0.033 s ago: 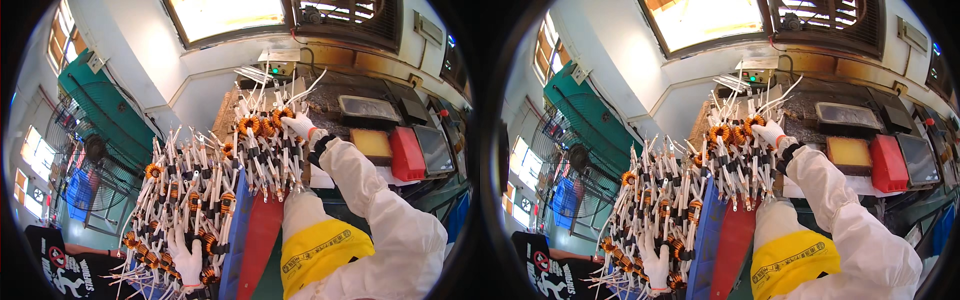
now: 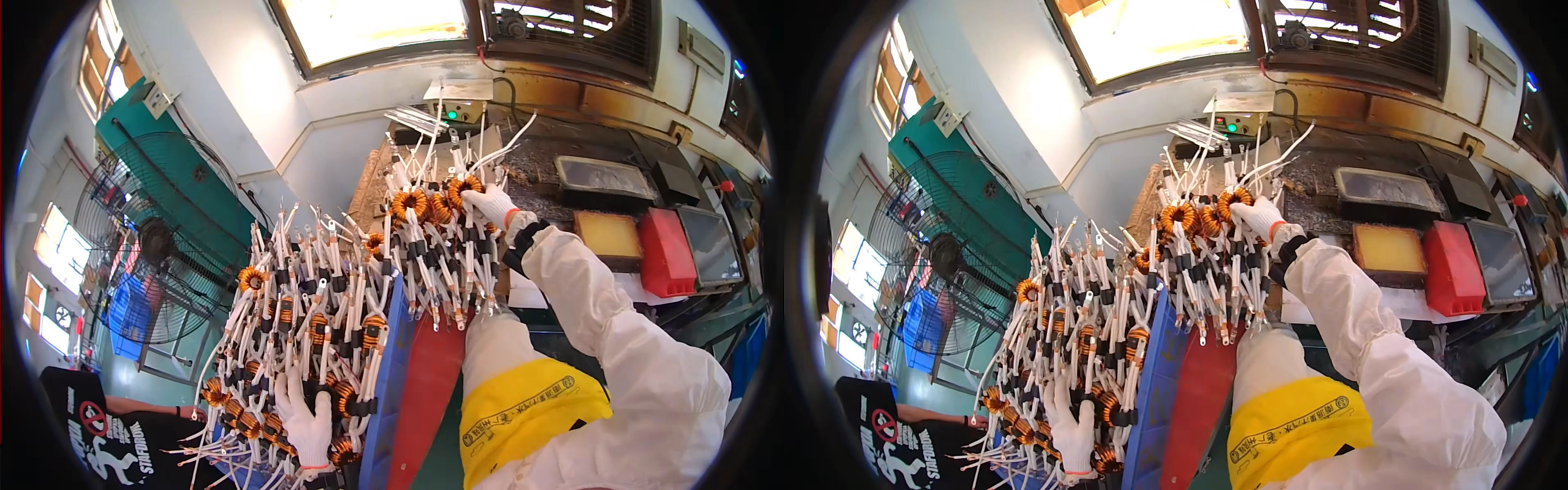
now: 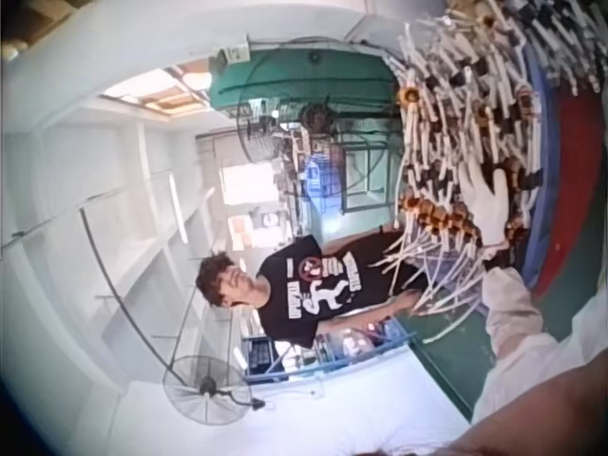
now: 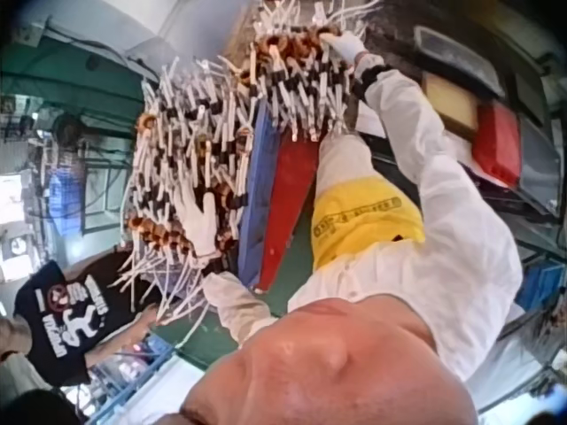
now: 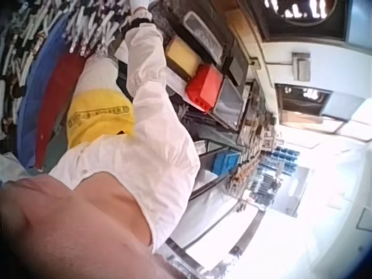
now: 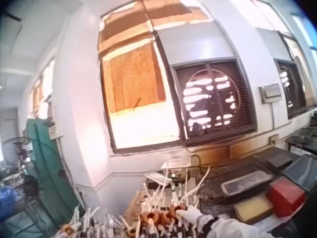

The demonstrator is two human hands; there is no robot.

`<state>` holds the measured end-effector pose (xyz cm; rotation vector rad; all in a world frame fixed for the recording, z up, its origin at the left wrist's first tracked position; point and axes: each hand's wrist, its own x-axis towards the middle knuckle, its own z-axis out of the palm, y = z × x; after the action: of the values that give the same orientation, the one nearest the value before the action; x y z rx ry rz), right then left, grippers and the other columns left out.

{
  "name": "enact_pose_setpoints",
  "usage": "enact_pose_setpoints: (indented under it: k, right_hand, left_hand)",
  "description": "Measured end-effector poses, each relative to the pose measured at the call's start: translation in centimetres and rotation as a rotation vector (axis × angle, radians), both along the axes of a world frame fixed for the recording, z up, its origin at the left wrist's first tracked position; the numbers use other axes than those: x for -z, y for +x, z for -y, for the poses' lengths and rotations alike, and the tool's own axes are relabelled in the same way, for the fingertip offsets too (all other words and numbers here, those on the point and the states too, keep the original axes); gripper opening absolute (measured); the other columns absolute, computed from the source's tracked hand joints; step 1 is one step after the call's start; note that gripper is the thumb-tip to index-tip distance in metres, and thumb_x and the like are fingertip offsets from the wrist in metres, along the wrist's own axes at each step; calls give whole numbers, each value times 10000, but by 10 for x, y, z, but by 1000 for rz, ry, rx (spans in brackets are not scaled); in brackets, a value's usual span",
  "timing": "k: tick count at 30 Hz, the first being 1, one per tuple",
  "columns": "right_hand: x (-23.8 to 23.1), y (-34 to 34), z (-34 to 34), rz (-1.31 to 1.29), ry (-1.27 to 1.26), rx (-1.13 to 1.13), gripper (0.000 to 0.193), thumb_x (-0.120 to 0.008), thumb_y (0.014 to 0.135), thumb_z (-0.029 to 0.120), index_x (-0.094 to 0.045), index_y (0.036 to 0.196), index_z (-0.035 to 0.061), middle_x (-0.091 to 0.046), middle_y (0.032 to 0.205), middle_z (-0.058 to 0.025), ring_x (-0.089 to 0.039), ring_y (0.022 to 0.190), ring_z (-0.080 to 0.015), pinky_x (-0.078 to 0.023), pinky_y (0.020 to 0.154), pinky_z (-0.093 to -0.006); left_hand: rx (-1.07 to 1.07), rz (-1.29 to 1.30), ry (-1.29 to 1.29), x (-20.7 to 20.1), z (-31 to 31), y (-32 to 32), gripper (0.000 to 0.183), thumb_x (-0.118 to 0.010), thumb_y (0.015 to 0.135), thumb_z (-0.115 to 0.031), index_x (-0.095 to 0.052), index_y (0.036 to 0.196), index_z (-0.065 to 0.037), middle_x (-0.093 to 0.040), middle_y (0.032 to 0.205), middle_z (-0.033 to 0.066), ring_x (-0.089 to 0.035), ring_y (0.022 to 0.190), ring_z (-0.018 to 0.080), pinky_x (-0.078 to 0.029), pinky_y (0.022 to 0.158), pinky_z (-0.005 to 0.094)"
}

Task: The recorder is tinning the leads of toroidal coils by dipping them into a solder pot.

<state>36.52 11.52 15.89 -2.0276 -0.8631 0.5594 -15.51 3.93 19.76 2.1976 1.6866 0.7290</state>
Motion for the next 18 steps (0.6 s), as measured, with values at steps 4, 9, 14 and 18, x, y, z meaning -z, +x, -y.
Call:
enact_pose_setpoints:
  k: [4, 9, 14, 18]
  right_hand:
    - [-4, -23, -17, 146, -26, 208, 656, -622, 749, 479, -600, 1057, -100, -654, 994, -297, -650, 979, -387, -498, 856, -404]
    - [5, -21, -25, 203, 5, 245, 605, -528, 819, 454, -564, 1115, -73, -622, 1096, -324, -607, 1055, -436, -466, 921, -457]
    - [-1, -4, -23, 326, -76, 123, 615, -486, 885, 443, -450, 1236, -61, -618, 1084, -337, -603, 1053, -451, -475, 909, -464]
    - [-3, -32, -7, 587, 65, 93, 655, -544, 882, 452, -405, 1365, 32, -551, 1206, -316, -580, 1050, -459, -469, 898, -493]
  left_hand:
    - [-9, -1, 23, 4, 0, -5, 648, -654, 811, -176, -441, 1415, -76, -367, 1436, 233, -378, 1289, 413, -309, 1077, 484]
    - [-7, 15, 31, 2, -2, -1, 637, -667, 798, -160, -465, 1396, -70, -397, 1405, 243, -410, 1253, 423, -343, 1051, 488]
    - [22, -22, 67, 3, -5, 0, 632, -666, 805, -168, -465, 1397, -74, -402, 1408, 217, -409, 1252, 415, -346, 1049, 490]
    - [-8, -42, 68, 5, -3, -3, 624, -659, 814, -175, -464, 1398, -76, -393, 1415, 219, -404, 1253, 416, -338, 1051, 499]
